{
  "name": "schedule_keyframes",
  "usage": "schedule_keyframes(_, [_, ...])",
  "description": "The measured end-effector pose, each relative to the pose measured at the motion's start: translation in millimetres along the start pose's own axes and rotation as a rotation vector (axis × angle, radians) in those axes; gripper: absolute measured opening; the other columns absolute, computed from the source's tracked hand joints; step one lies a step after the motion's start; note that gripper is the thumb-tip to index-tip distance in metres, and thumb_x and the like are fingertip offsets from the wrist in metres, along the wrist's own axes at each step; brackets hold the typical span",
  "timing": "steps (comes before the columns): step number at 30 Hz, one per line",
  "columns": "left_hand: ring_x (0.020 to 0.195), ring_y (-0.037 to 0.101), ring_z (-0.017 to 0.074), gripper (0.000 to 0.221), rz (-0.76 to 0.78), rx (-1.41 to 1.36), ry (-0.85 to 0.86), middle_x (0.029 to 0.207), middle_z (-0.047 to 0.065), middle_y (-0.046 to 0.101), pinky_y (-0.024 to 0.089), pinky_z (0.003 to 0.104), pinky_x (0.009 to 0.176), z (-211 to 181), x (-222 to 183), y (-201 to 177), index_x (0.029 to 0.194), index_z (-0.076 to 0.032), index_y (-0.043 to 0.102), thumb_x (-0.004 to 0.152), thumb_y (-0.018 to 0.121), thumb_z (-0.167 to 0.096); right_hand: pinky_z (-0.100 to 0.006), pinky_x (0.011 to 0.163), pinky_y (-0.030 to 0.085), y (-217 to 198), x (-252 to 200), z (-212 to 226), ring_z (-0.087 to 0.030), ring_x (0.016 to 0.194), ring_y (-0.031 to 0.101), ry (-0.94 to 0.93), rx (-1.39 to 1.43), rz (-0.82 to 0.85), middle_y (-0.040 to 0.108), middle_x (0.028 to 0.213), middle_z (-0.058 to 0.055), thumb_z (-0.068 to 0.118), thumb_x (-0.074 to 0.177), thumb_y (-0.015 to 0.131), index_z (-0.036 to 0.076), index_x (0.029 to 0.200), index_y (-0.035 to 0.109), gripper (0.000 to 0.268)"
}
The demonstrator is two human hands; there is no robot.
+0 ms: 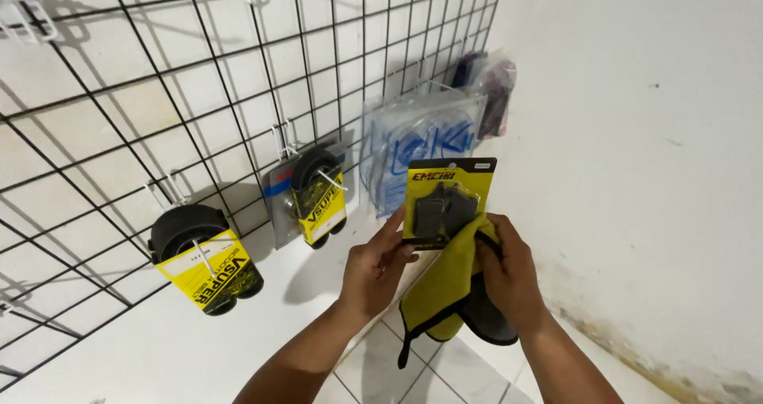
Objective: Wiping down motorcycle part packaging and a drive belt with a cloth.
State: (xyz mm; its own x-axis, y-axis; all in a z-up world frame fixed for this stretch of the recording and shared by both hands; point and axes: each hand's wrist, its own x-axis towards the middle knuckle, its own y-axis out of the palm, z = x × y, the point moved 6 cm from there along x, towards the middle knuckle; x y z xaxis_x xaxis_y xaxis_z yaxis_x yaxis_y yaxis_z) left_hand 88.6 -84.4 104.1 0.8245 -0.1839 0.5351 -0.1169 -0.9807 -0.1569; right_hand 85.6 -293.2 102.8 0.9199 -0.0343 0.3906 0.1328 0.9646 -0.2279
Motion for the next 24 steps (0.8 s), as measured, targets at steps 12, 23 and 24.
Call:
schedule_keyframes(12, [0.067,0.068,0.0134,0.063,-0.04,0.334,0.17,0.096,0.009,0.078,0.05,0.024,0.054,-24,80,-18,0.154,-0.001,0.039,0.095,0.062,0.002,-0.032,0.073,0.053,-1,121,-26,-0.021,0.079,0.068,-0.144,-0.097,0.12,0.077,0.1,-0.009,-0.005,0.084,0.053,0.007,0.129,0.059,0.047])
schedule_keyframes(23, [0.061,0.066,0.0168,0.066,-0.125,0.72,0.254,0.089,0.013,0.076,0.052,0.03,0.054,-67,118,2,0.154,0.002,0.036,0.095,0.065,0.001,-0.032,0.068,0.051,-7,194,-20,-0.02,0.072,0.065,-0.335,0.039,0.227,0.073,0.092,-0.01,-0.001,0.085,0.055,0.003,0.124,0.059,0.04])
schedule_keyframes(24, [0.06,0.062,0.0163,0.068,-0.114,0.735,0.27,0.091,0.011,0.075,0.05,0.029,0.054,-71,122,7,0.155,0.002,0.033,0.095,0.064,0.003,-0.03,0.065,0.049,-11,198,-14,-0.018,0.069,0.061,-0.335,0.116,0.236,0.072,0.089,-0.009,-0.005,0.087,0.053,0.002,0.123,0.06,0.037])
